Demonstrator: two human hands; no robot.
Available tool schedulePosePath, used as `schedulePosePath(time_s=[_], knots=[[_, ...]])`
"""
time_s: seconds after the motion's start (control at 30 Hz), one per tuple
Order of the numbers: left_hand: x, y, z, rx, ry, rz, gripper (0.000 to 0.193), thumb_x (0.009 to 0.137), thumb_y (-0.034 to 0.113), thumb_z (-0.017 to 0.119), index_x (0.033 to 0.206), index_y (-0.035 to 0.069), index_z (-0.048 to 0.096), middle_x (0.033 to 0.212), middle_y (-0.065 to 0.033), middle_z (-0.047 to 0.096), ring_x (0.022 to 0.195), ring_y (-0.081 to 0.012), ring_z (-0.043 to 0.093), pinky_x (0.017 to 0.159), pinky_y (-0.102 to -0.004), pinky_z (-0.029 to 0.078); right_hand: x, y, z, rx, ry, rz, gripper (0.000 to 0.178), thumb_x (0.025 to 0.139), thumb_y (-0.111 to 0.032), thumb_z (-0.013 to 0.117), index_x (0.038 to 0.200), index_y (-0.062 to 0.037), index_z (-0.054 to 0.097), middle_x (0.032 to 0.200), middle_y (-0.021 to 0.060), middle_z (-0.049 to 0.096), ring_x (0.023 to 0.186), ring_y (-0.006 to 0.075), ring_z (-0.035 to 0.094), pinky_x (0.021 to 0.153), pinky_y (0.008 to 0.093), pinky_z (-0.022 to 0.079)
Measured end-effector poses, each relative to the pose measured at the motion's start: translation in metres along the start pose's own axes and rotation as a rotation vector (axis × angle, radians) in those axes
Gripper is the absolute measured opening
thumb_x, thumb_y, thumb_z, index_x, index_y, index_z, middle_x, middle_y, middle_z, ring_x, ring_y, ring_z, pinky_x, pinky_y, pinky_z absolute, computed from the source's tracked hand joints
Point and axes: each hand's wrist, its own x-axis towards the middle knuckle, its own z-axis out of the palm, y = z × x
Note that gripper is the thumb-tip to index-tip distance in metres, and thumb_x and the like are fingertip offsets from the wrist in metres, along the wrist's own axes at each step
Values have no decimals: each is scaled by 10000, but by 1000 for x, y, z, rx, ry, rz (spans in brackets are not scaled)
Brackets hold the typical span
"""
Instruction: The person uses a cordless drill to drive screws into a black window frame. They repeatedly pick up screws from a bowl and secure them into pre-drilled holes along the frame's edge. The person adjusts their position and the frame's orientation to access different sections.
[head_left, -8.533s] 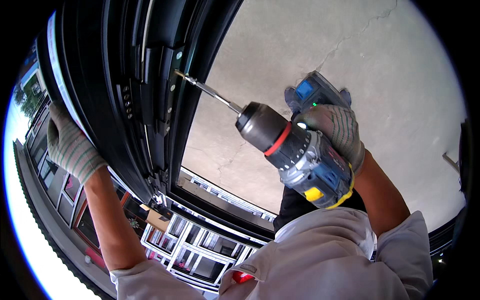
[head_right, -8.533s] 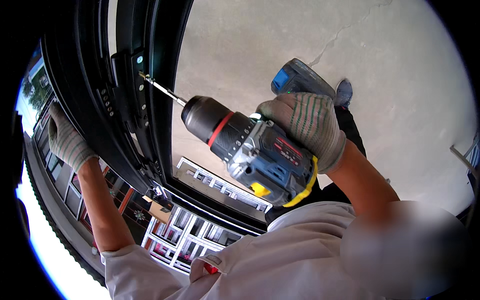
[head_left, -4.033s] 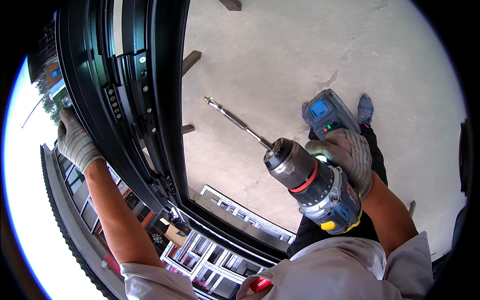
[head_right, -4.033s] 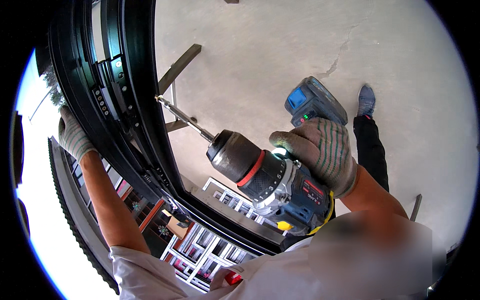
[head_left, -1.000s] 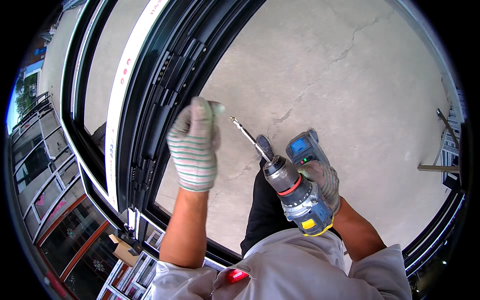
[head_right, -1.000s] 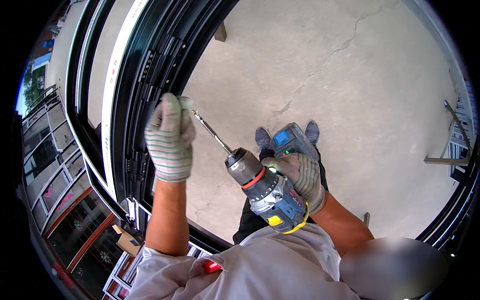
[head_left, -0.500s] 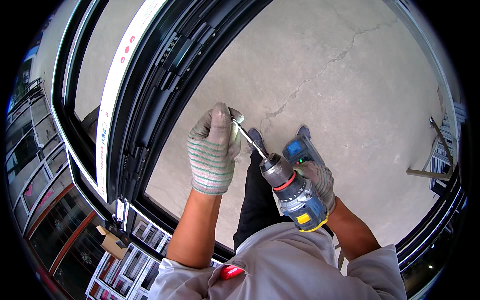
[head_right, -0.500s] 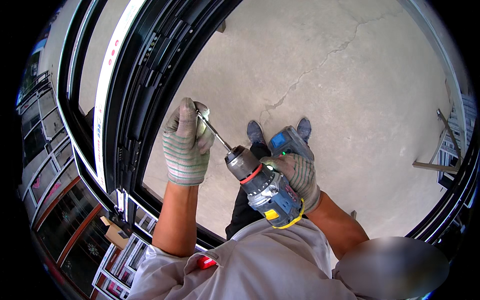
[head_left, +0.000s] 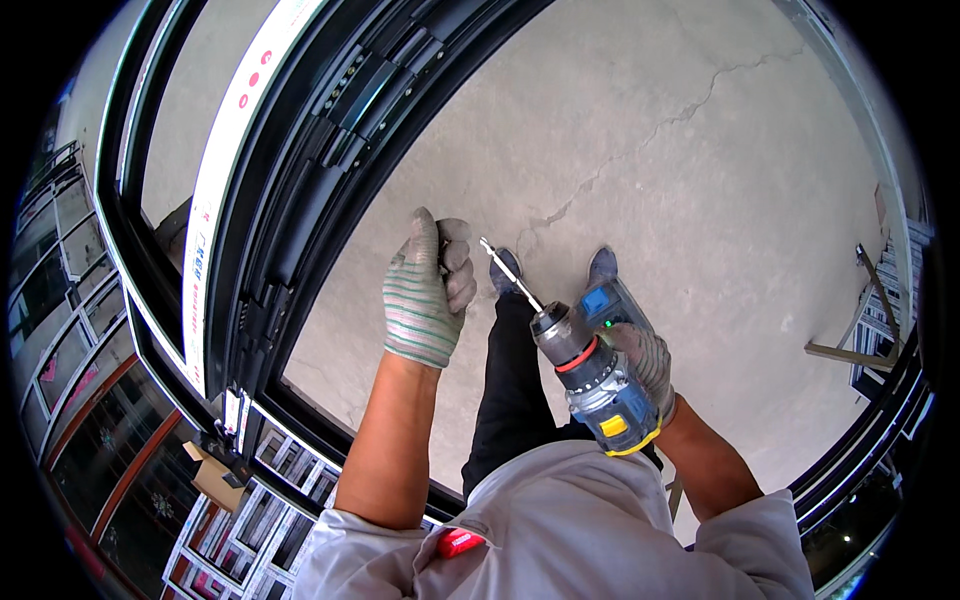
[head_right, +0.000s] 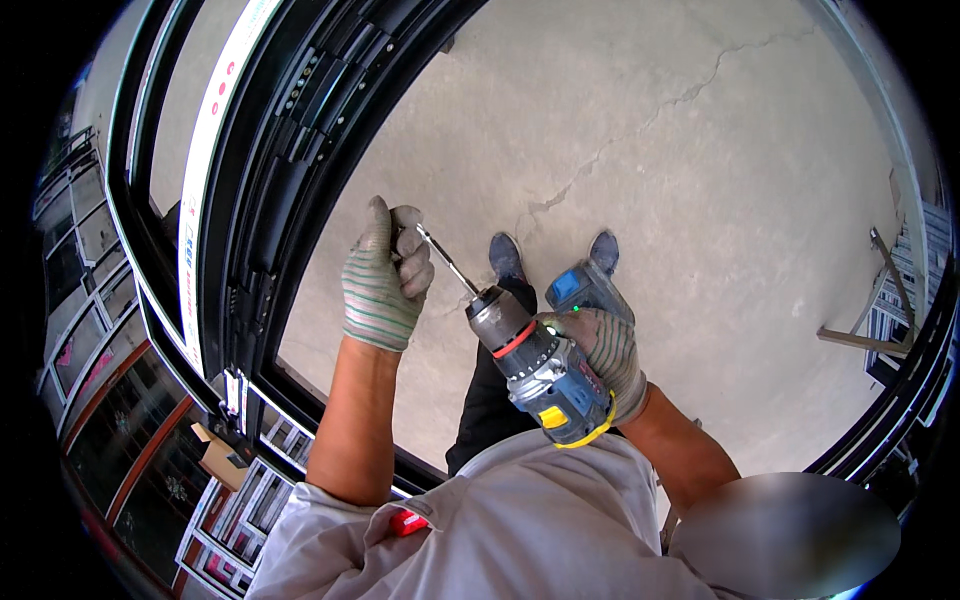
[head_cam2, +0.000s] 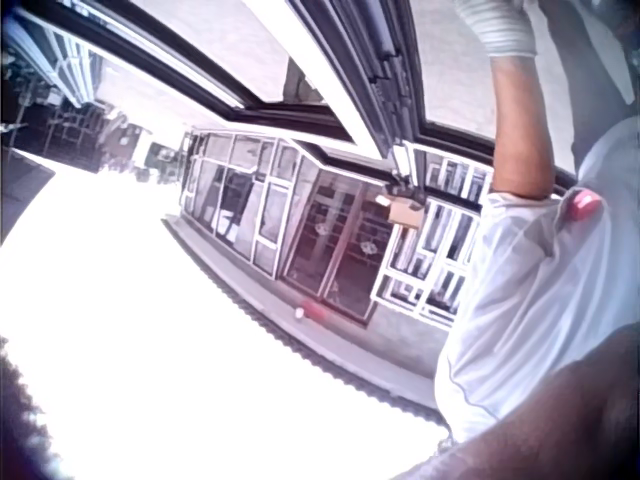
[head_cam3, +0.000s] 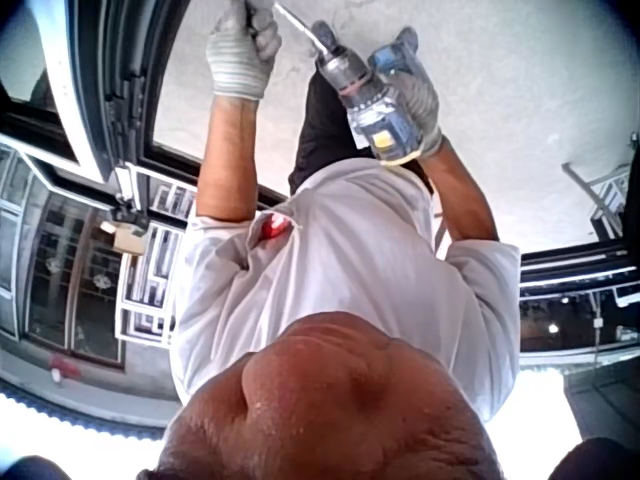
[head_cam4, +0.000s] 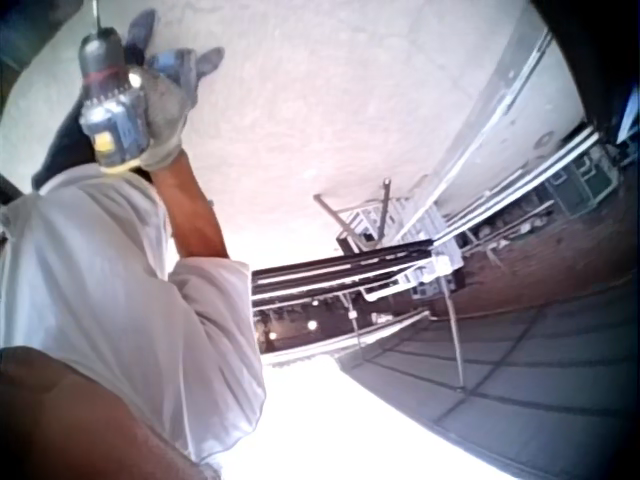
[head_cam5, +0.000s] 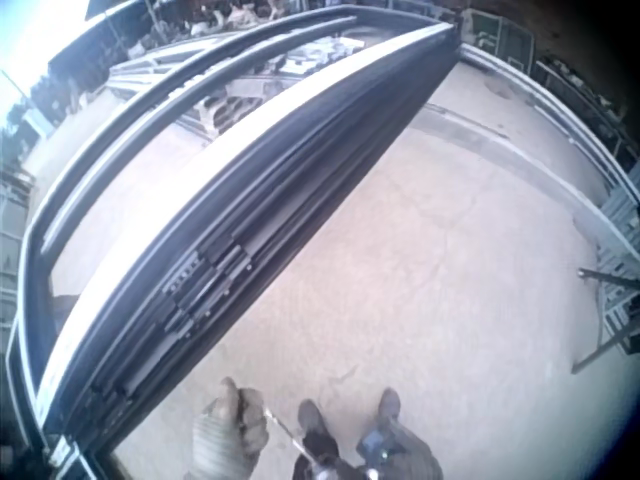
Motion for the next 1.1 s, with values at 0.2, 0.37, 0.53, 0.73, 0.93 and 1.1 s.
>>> schedulePosePath(time_s=[0.2,0.37,0.53,0.73,0.93,1.1], knots=[[-3,-4,-7,-288,-245,-79,340,1013,286,499,1134,-14,605,793,-34,581,528,-73,397,424,-204,289,-5,12,6,-21,-21,-13,365,652,-269,836,931,-95,676,792,87,685,720,289,662,675,384,519],[-6,-6,-4,-354,-335,-57,356,994,193,482,1241,-52,553,899,-81,598,581,-84,432,453,-214,330,-6,16,7,-20,-63,5,395,642,-269,848,940,-78,674,815,96,690,738,290,665,690,382,522],[-3,-11,-9,-288,-356,-25,371,982,173,495,1266,-63,539,927,-88,604,577,-74,426,450,-207,325,-11,23,13,18,-31,5,380,641,-270,850,919,-85,670,804,84,686,732,276,665,694,375,524],[-3,-16,-17,-249,-421,16,342,986,141,524,1276,-38,547,860,-51,599,520,-58,373,436,-194,301,-6,14,10,-11,-68,38,369,644,-285,849,902,-100,663,786,75,678,723,274,661,687,367,523],[4,-23,-31,-423,-652,-24,302,1011,147,493,1253,-20,558,703,-32,527,469,-62,358,415,-206,301,-5,20,11,-33,-76,21,389,632,-311,854,904,-107,665,760,73,661,704,284,649,670,379,513],[4,-26,-34,-361,-619,-20,275,1010,131,483,1235,-6,560,673,-34,518,464,-64,366,408,-211,302,-4,27,10,-55,-58,-54,410,615,-348,854,899,-115,670,725,65,647,690,283,643,656,386,504]])
